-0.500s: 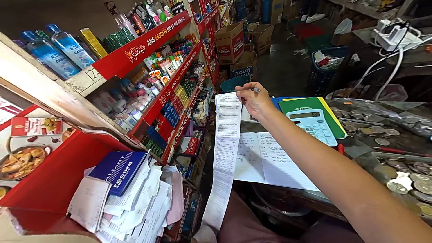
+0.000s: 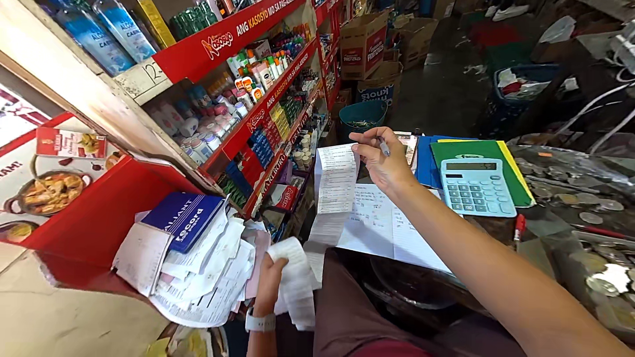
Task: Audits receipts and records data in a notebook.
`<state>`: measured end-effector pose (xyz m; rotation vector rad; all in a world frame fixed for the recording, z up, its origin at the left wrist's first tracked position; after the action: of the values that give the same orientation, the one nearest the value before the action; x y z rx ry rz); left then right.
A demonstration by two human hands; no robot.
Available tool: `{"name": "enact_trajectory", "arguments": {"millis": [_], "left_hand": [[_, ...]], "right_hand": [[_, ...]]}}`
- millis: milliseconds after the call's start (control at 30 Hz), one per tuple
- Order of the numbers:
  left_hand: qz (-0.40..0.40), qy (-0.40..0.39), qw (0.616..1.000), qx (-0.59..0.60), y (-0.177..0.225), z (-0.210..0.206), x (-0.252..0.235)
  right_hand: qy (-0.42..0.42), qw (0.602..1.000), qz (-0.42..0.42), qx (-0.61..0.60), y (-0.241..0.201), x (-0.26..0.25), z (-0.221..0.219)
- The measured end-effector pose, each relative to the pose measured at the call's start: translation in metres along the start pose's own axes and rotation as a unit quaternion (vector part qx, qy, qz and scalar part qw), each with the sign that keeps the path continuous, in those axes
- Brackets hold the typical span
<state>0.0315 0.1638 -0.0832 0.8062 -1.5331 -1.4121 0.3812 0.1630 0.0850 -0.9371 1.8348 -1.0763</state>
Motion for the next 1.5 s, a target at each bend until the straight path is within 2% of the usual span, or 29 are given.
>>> {"name": "enact_trajectory", "arguments": {"millis": [133, 267, 333, 500, 567, 767, 933, 1067, 1500], "left_hand": [[-0.041, 0.0, 0.999, 0.004, 0.03, -0.011, -0.017], [-0.081, 0.039, 0.995, -0.031, 0.046, -0.02, -0.023], [-0.102, 0.032, 0.993, -0.053, 0.05, -0.024, -0.026], [-0.156, 0.009, 0.964, -0.215, 0.058, -0.033, -0.029], [-0.154, 0.01, 0.959, -0.238, 0.06, -0.037, -0.03], [-0.172, 0.013, 0.964, -0.204, 0.066, -0.051, -0.029], [-0.171, -0.01, 0.98, -0.103, 0.065, -0.067, -0.018], [-0.155, 0.006, 0.986, -0.069, 0.064, -0.079, -0.007], [-0.147, -0.032, 0.986, -0.072, 0.056, -0.101, -0.002]], "right_hand": [[-0.024, 1.0, -0.005, 0.016, 0.003, 0.018, -0.012], [-0.03, 0.999, -0.014, 0.018, 0.01, 0.025, -0.018], [-0.033, 0.999, -0.019, 0.016, 0.015, 0.028, -0.019], [-0.042, 0.999, -0.027, 0.01, 0.026, 0.036, -0.02], [-0.045, 0.998, -0.033, 0.006, 0.031, 0.041, -0.021], [-0.074, 0.995, -0.052, 0.03, 0.046, 0.065, -0.028], [-0.117, 0.982, 0.02, 0.149, 0.059, 0.081, -0.024], [-0.106, 0.974, 0.049, 0.192, 0.064, 0.095, -0.024], [-0.039, 0.986, 0.07, 0.146, 0.079, 0.117, -0.016]]}}
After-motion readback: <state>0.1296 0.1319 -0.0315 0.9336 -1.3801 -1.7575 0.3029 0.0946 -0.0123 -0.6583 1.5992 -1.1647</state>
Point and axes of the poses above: each hand's wrist, its own x-axis away from the middle knuckle, its own z-axis out of the back of the hand, y = z × x, the point moved 8 cm from there along -x, towards the middle knuckle, and after that the axes turned 14 degrees about -y, right-handed, at the moved point
